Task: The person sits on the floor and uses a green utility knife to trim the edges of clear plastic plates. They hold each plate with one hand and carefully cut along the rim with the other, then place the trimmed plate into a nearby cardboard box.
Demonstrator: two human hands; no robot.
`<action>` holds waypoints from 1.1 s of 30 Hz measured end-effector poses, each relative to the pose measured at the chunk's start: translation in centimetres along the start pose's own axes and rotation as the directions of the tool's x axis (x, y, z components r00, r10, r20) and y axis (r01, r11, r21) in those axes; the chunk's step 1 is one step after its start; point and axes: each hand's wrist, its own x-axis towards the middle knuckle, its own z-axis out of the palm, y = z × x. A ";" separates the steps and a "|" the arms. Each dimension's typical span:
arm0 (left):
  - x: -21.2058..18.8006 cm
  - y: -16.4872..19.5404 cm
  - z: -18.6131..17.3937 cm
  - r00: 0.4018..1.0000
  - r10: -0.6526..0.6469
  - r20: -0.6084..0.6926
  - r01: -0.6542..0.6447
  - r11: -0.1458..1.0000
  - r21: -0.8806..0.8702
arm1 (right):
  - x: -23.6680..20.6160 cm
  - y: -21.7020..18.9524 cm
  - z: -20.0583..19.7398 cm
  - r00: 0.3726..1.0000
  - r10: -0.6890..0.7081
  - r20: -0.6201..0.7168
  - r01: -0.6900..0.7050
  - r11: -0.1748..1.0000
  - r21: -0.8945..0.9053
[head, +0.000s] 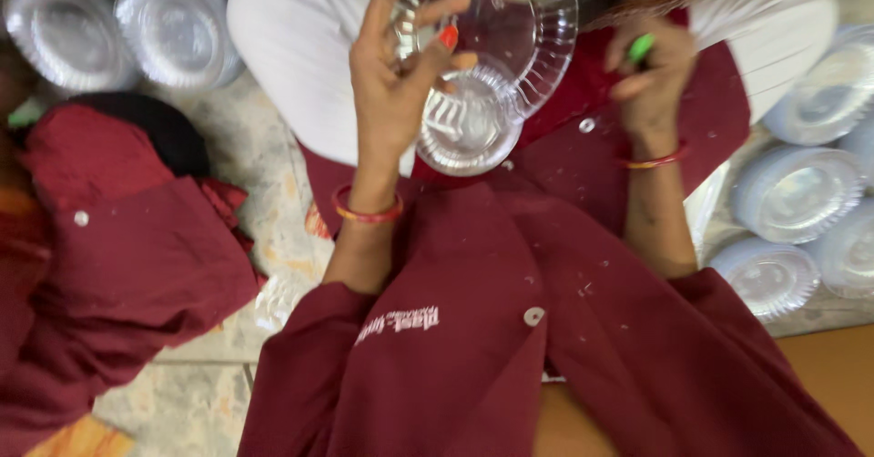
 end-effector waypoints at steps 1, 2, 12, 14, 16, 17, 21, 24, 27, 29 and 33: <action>-0.1 -0.2 -1.0 0.999 -0.034 0.008 0.034 0.999 0.013 | -0.2 0.1 -0.4 0.997 0.056 -0.056 -0.051 0.994 0.097; -0.2 -0.5 -1.9 0.998 -0.059 0.021 0.059 0.998 0.026 | -0.1 0.3 -1.0 0.988 0.111 -0.111 -0.089 0.977 0.192; -2.1 -3.4 -1.6 0.948 0.308 0.076 -0.225 0.484 0.846 | -0.1 -1.8 -3.0 0.948 0.153 -0.281 -0.126 0.986 0.112; -1.3 -2.6 -1.4 0.953 0.297 0.066 -0.226 0.548 0.806 | 1.0 -2.8 -3.3 0.921 0.151 -0.360 -0.106 0.984 0.141; -0.5 -1.5 -0.6 0.920 0.380 0.092 -0.301 0.537 0.788 | 2.4 -4.1 -4.0 0.913 0.093 -0.397 -0.075 0.995 0.060; 0.4 -0.9 -0.2 0.894 0.434 0.112 -0.353 0.528 0.772 | 3.5 -4.9 -4.7 0.921 0.048 -0.387 -0.053 0.999 -0.002; 4.9 2.4 -0.3 0.723 0.663 0.192 -0.577 0.429 0.695 | 9.4 -8.7 -6.6 0.978 -0.045 -0.201 -0.004 0.972 -0.235; 9.9 4.9 -2.2 0.646 0.731 0.220 -0.625 0.342 0.701 | 16.3 -10.2 -6.4 0.995 0.013 0.104 0.035 0.895 -0.445; 14.1 6.0 -3.3 0.745 0.642 0.182 -0.500 0.356 0.789 | 23.1 -9.8 -5.0 0.910 0.204 0.361 0.111 0.718 -0.687; 15.7 5.7 -3.3 0.812 0.564 0.150 -0.367 0.293 0.883 | 26.9 -8.0 -2.8 0.829 0.278 0.485 0.273 0.555 -0.786; 15.2 4.2 -3.2 0.823 0.542 0.172 -0.387 0.313 0.867 | 32.2 -2.9 3.9 0.706 0.315 0.635 0.389 0.577 -0.718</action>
